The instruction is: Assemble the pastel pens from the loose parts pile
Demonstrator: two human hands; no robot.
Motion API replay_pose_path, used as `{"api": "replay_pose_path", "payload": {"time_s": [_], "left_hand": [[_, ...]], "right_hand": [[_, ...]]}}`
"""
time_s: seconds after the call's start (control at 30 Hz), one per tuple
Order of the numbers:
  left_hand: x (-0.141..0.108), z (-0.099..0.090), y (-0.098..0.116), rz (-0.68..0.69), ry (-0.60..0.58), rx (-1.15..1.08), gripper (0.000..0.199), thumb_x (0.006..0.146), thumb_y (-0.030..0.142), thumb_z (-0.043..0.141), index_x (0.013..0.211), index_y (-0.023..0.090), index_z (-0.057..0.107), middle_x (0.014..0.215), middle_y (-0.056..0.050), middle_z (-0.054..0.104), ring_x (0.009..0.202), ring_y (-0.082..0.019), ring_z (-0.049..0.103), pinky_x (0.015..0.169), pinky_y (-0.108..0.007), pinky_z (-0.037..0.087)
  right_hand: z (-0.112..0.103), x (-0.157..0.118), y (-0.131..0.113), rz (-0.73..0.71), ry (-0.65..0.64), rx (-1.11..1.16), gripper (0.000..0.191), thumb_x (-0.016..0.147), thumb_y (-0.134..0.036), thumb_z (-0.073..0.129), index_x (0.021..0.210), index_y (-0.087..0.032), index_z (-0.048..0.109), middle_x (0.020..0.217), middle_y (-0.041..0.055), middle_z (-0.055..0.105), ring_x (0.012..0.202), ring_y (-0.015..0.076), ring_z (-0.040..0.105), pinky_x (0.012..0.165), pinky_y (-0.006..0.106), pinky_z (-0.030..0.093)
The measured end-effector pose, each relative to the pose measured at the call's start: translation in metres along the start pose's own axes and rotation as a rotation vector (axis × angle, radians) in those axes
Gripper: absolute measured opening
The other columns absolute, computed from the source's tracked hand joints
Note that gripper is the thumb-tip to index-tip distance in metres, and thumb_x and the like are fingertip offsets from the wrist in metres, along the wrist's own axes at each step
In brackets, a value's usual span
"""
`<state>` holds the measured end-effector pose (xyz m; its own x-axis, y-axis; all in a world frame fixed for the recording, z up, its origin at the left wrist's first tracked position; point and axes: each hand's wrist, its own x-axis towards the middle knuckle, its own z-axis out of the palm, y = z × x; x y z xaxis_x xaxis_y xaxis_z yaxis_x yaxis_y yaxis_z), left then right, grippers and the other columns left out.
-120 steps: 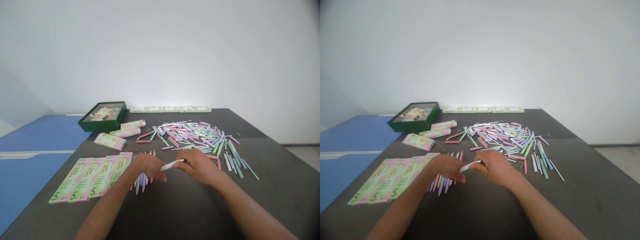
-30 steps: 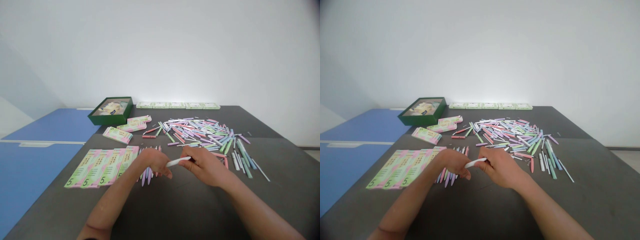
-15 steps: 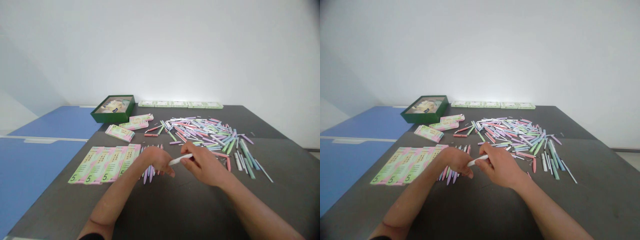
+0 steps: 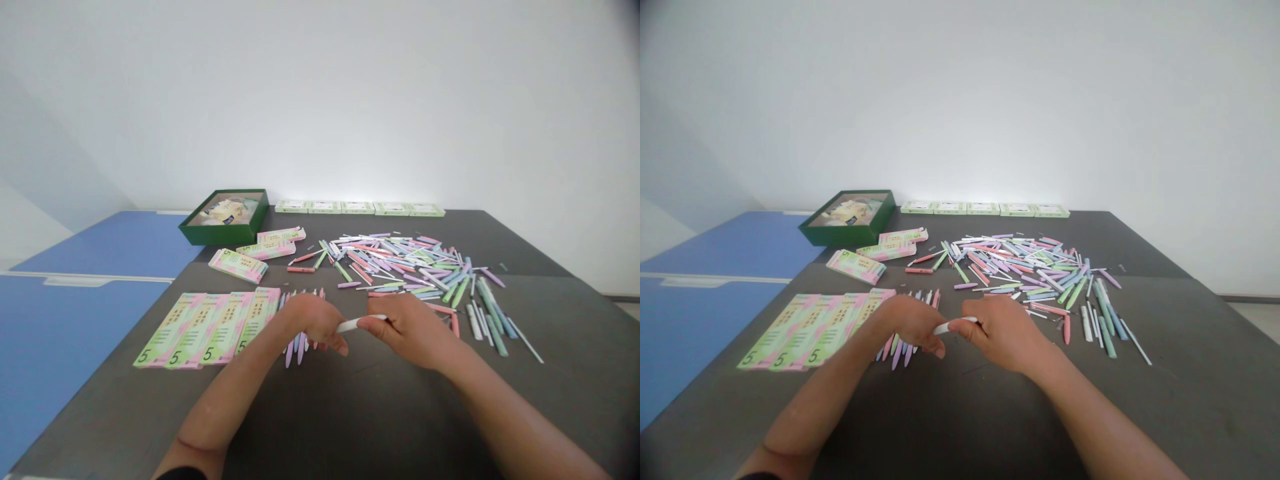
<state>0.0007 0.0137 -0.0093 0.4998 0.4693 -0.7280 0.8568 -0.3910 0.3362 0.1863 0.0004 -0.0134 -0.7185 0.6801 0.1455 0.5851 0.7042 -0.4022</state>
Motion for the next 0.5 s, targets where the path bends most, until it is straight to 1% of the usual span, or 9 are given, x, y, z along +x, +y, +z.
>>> {"api": "replay_pose_path", "payload": {"time_s": [0.07, 0.2, 0.3, 0.37, 0.5], "left_hand": [[0.0002, 0.0, -0.0003, 0.011, -0.011, -0.013, 0.028, 0.08, 0.04, 0.055, 0.084, 0.015, 0.066, 0.08, -0.005, 0.069, 0.064, -0.017, 0.061, 0.052, -0.022, 0.042], [0.0006, -0.0006, -0.0006, 0.025, -0.041, -0.039, 0.025, 0.082, 0.035, 0.054, 0.089, 0.014, 0.065, 0.082, -0.006, 0.069, 0.065, -0.016, 0.061, 0.052, -0.021, 0.043], [0.0011, -0.0009, -0.0005, 0.024, -0.052, -0.045, 0.022, 0.082, 0.031, 0.053, 0.092, 0.014, 0.065, 0.085, -0.006, 0.069, 0.065, -0.015, 0.062, 0.052, -0.02, 0.043], [0.0013, -0.0008, -0.0005, 0.02, -0.045, -0.039, 0.023, 0.082, 0.032, 0.053, 0.091, 0.014, 0.065, 0.084, -0.006, 0.069, 0.065, -0.015, 0.062, 0.053, -0.02, 0.043], [0.0007, -0.0002, -0.001, -0.005, -0.007, -0.011, 0.027, 0.079, 0.04, 0.056, 0.083, 0.015, 0.065, 0.08, -0.005, 0.07, 0.063, -0.016, 0.061, 0.051, -0.022, 0.042]], "right_hand": [[-0.0001, -0.0007, -0.0018, 0.029, 0.006, 0.006, 0.03, 0.087, -0.038, 0.043, 0.066, -0.017, 0.048, 0.06, -0.0002, 0.05, 0.055, 0.0115, 0.041, 0.052, 0.024, 0.019], [-0.0041, -0.0042, -0.0072, 0.016, 0.025, 0.047, 0.01, 0.082, -0.029, 0.048, 0.082, -0.019, 0.047, 0.063, -0.0022, 0.051, 0.055, 0.0112, 0.04, 0.052, 0.023, 0.02], [-0.006, -0.0058, -0.0084, -0.01, 0.034, 0.062, 0.006, 0.081, -0.024, 0.047, 0.083, -0.019, 0.043, 0.065, -0.0024, 0.05, 0.056, 0.0113, 0.039, 0.052, 0.023, 0.021], [-0.0058, -0.0052, -0.0068, -0.03, 0.028, 0.065, 0.009, 0.084, -0.026, 0.045, 0.078, -0.019, 0.043, 0.065, -0.0015, 0.05, 0.058, 0.0116, 0.039, 0.053, 0.023, 0.021], [-0.0032, -0.0016, -0.0001, -0.059, 0.004, 0.08, 0.023, 0.087, -0.033, 0.043, 0.069, -0.017, 0.046, 0.062, -0.0012, 0.049, 0.057, 0.0108, 0.04, 0.053, 0.023, 0.022]]}}
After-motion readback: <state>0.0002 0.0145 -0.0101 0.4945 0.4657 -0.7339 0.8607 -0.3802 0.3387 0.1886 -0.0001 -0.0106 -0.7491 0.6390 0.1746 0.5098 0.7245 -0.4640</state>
